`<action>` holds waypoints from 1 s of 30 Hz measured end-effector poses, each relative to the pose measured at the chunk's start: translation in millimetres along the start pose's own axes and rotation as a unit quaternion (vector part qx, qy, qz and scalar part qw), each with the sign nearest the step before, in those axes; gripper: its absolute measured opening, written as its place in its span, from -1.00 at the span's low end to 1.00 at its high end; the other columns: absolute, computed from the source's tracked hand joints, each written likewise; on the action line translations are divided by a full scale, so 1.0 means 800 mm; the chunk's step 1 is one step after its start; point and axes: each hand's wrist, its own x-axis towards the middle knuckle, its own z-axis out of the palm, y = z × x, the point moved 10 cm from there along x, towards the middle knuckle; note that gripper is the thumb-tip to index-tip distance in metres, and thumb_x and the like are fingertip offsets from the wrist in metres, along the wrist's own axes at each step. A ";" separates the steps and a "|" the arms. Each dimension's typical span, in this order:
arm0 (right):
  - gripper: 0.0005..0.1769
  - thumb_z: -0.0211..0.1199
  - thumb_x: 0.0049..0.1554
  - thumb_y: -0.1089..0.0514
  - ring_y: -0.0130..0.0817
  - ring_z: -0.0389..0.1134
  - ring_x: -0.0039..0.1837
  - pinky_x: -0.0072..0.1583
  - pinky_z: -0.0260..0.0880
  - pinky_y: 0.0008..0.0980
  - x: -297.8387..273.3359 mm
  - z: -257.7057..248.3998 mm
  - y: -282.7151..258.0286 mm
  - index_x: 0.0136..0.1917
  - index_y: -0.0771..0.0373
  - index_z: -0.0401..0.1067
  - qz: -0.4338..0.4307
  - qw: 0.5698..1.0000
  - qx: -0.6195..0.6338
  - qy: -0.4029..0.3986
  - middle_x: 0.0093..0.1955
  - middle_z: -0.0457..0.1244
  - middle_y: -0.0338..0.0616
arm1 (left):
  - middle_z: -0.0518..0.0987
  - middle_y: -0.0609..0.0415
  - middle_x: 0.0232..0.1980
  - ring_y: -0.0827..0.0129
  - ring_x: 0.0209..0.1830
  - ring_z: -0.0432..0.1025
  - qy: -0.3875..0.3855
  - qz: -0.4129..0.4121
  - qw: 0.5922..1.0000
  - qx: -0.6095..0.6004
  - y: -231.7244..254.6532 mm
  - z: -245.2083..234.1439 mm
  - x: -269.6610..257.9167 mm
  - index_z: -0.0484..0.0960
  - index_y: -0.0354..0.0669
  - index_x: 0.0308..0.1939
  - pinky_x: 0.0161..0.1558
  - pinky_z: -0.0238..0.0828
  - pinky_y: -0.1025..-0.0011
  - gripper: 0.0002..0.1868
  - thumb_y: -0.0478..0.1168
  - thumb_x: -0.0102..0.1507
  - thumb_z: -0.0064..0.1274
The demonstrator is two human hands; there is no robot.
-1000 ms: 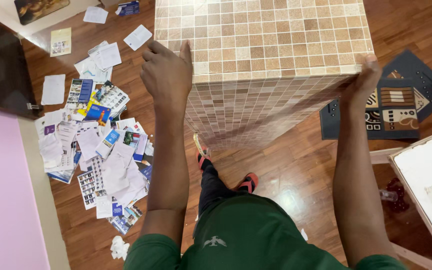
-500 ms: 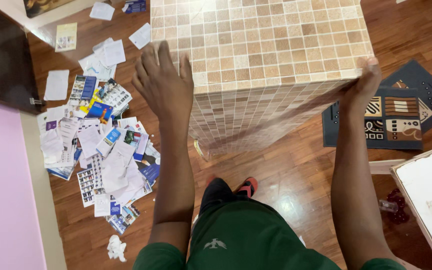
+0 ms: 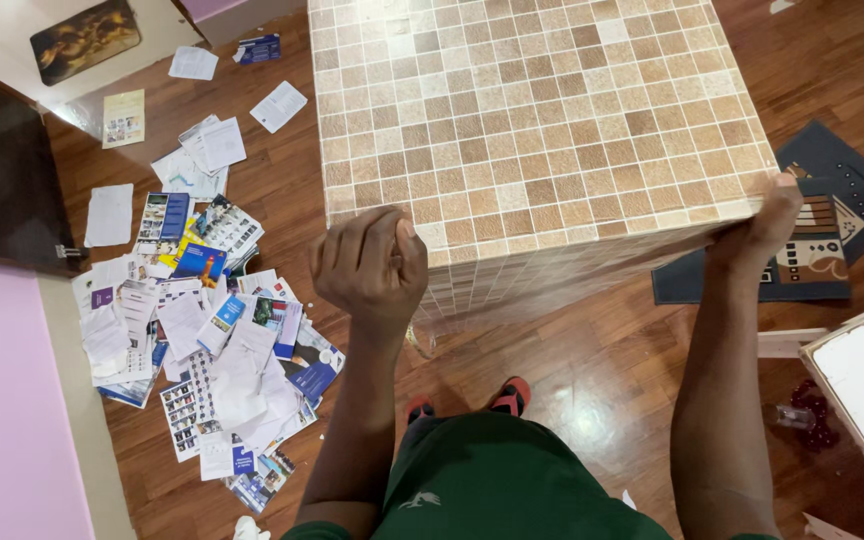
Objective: The person moves and rotates a small two-shelf cabinet on a wooden floor, turning it over several times to check different sides and then positioning it near a wall.
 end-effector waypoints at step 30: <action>-0.41 -0.11 0.35 -0.23 -0.51 -0.20 -0.39 -0.32 -0.25 -0.30 -0.161 0.311 -0.052 -0.43 0.03 -0.05 0.025 0.976 -0.215 -0.031 -0.47 -0.16 -0.42 | 0.63 -0.04 0.08 0.02 0.10 0.50 -0.069 -0.070 0.993 0.060 -0.324 -0.038 0.048 0.69 -0.09 -0.04 0.14 0.37 0.12 -0.77 -0.15 0.25 0.15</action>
